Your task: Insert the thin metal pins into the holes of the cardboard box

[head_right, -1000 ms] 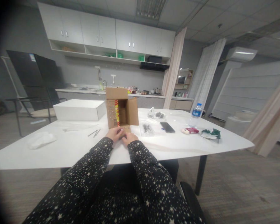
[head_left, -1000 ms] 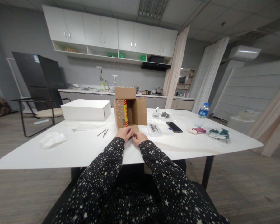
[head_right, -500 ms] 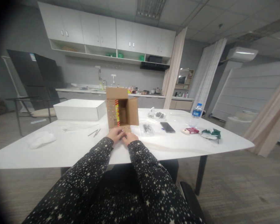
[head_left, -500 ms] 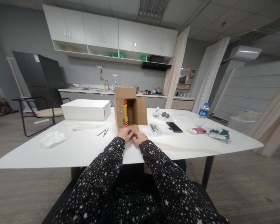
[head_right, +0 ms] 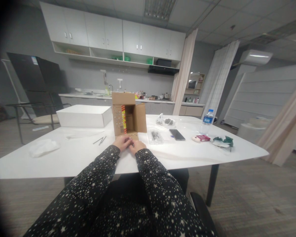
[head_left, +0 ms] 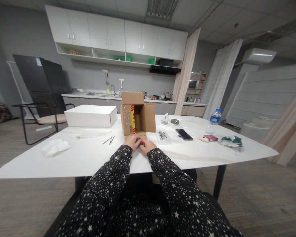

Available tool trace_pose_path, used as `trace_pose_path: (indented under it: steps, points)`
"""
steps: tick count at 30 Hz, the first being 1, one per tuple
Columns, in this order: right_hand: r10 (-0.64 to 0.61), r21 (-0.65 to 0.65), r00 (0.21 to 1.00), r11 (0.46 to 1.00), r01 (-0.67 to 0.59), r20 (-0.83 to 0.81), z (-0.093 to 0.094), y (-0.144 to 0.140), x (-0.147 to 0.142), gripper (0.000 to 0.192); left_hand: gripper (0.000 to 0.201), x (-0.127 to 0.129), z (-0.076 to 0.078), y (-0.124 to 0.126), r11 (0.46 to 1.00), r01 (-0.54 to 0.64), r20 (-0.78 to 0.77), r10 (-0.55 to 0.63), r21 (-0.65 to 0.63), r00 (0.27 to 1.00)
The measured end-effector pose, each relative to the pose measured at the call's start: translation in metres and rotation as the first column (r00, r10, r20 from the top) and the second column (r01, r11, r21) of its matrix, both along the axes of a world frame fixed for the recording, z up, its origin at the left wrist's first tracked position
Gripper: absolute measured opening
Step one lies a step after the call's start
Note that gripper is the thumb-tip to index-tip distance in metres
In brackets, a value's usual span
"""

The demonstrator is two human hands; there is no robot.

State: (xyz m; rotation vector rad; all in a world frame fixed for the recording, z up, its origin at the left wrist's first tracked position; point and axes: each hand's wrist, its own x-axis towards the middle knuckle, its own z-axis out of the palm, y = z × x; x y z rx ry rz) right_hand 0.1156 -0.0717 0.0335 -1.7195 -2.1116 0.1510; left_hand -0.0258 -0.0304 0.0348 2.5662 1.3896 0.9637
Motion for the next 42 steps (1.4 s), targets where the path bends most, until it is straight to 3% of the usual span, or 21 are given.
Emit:
trace_pose_path:
  steps: [12, 26, 36, 42]
  points:
    - [-0.010, -0.014, 1.000, 1.000, 0.010, -0.005, 0.002, -0.001, -0.001, 0.026, 0.034, -0.001, 0.002, 0.000, 0.999, -0.028, 0.049, 0.027, 0.025, 0.998]
    - [-0.013, 0.001, 1.000, 1.000, 0.013, -0.013, 0.004, -0.003, -0.001, 0.025, 0.033, -0.005, 0.004, 0.005, 0.979, -0.143, 0.250, 0.103, 0.148, 0.963]
    - [-0.035, -0.013, 0.999, 0.999, 0.035, -0.009, 0.002, -0.001, -0.002, 0.024, 0.031, -0.004, -0.001, 0.010, 0.979, -0.159, 0.186, 0.134, 0.129, 0.973]
    - [-0.021, 0.003, 1.000, 1.000, 0.021, -0.023, 0.004, -0.004, -0.002, 0.023, 0.031, -0.002, 0.004, 0.004, 0.968, -0.199, 0.149, 0.176, 0.154, 0.973]
